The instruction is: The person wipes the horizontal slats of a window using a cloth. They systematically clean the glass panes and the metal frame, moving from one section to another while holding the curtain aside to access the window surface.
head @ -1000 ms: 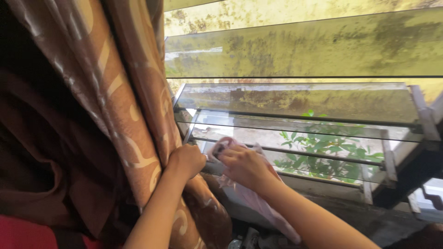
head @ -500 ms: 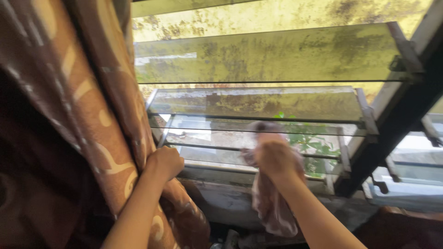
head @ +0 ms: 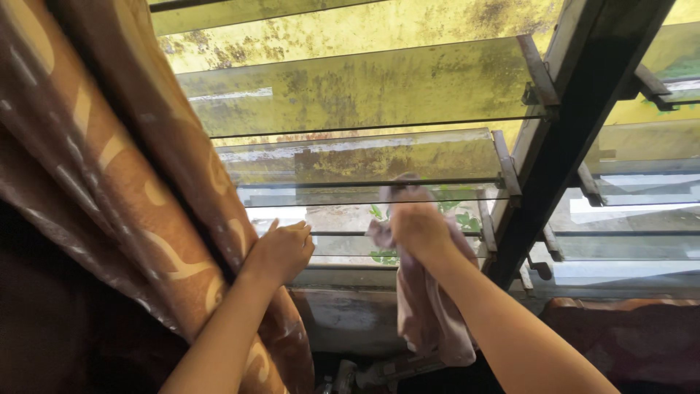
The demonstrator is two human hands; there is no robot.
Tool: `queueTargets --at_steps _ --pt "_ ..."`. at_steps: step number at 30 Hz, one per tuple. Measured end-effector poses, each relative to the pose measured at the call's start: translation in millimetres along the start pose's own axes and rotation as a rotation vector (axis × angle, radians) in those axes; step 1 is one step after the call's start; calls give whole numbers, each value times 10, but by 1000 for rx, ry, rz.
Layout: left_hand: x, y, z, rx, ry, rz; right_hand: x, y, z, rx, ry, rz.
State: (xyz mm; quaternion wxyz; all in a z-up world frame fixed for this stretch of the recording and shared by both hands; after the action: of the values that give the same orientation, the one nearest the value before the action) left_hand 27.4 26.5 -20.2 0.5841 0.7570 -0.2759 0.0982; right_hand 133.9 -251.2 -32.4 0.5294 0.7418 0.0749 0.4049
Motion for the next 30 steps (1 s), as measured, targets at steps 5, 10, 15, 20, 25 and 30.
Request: queueTargets --at_steps 5,10,15,20,25,30 --pt "90 -102 28 203 -266 -172 -638 150 198 46 237 291" --pt "185 -21 64 209 -260 -257 -241 30 543 -108 -149 51" --pt "352 226 199 -75 222 -495 -439 106 100 78 13 139" --pt "316 247 219 -113 217 -432 -782 567 151 291 -49 144" --pt "193 246 173 -41 105 -379 -776 891 -353 470 -264 52" --pt "103 916 361 -346 35 -105 -745 1623 -603 478 -48 269"
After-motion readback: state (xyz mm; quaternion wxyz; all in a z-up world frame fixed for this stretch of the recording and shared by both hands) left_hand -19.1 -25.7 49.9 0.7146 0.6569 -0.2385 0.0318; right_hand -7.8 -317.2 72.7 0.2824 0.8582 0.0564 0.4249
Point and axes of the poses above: each hand's wrist, its own x-axis towards the middle knuckle, its own y-axis out of the back of the hand, z = x × y, the point moved 1 cm from there along x, towards the middle knuckle, and after that the axes turned 13 degrees about x, right-handed, at the moved point
